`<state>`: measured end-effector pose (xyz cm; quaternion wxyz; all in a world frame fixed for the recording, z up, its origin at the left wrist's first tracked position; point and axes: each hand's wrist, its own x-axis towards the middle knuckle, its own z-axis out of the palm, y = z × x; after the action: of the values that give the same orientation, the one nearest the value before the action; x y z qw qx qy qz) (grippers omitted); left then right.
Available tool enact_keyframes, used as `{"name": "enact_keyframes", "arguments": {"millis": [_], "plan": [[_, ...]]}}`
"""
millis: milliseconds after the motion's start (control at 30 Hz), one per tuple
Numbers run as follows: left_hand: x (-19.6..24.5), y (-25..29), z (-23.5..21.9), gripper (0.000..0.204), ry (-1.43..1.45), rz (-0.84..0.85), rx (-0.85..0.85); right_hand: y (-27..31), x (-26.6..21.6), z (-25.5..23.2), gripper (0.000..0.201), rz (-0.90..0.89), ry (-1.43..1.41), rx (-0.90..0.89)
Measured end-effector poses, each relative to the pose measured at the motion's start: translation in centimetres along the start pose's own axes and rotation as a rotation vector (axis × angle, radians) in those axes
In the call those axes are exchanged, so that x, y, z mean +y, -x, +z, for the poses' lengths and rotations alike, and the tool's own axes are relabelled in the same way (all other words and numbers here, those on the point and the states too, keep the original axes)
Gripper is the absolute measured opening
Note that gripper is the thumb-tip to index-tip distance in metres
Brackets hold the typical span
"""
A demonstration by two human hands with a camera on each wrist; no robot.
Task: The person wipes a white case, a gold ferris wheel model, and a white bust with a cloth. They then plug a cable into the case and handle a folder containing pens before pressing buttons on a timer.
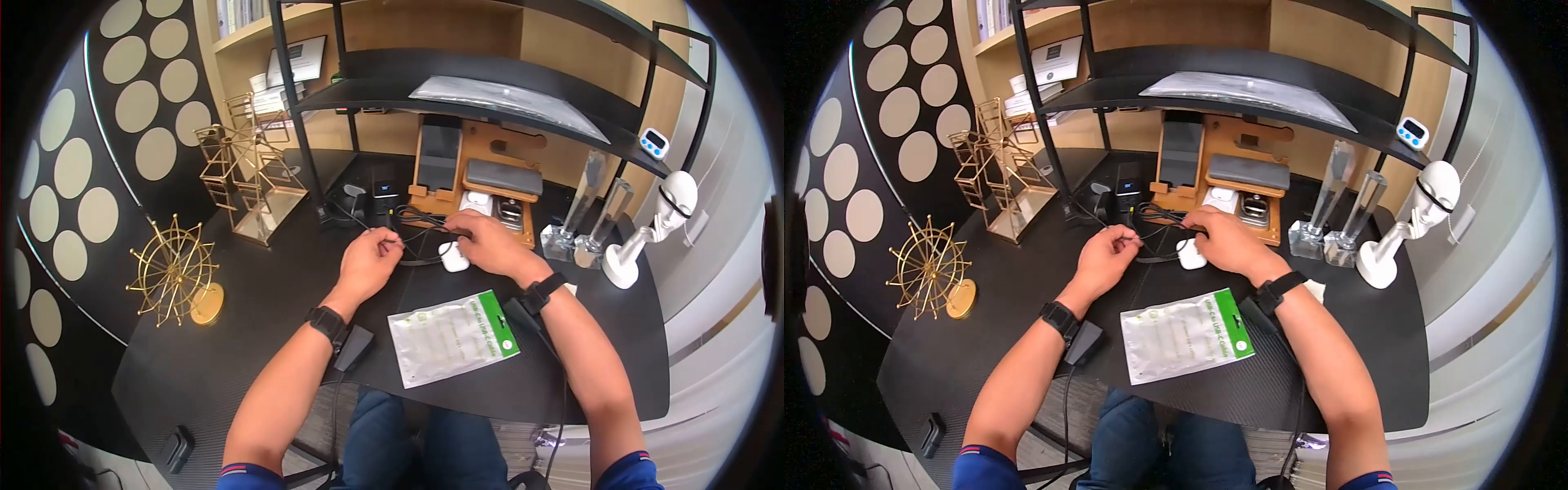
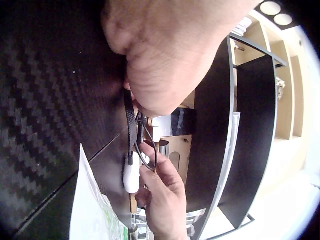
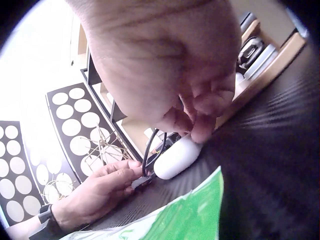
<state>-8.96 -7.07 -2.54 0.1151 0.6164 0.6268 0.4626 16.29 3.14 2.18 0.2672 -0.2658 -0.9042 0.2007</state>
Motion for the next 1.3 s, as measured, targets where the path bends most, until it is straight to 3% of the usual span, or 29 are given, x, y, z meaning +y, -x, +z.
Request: {"name": "enact_keyframes", "arguments": {"millis": [300, 600, 1033, 1133, 1300], "plan": [[0.9, 0.1, -0.4, 0.019, -0.015, -0.017, -0.026, 0.2, -1.0, -0.3, 0.038, 0.033, 0.163, -0.086], [0.9, 0.0, -0.4, 0.02, 0.003, -0.028, -0.03, 0.2, -1.4, -0.4, 0.031, -0.021, 0.224, 0.025], [0.5, 0.0, -0.1, 0.019, -0.033, -0.019, 0.001, 0.2, -2.2, -0.5, 0.037, -0.078, 0.206, 0.128], [0.8, 0.2, -0.3, 0.02, -0.04, -0.02, -0.012, 0.5, -2.0, -0.7, 0.044, 0.062, 0.274, -0.048], [0.6, 0.0, -0.3, 0.02, -0.057, -0.036, -0.048, 0.5, -1.5, -0.7, 0.048, 0.071, 0.261, -0.036]]}}
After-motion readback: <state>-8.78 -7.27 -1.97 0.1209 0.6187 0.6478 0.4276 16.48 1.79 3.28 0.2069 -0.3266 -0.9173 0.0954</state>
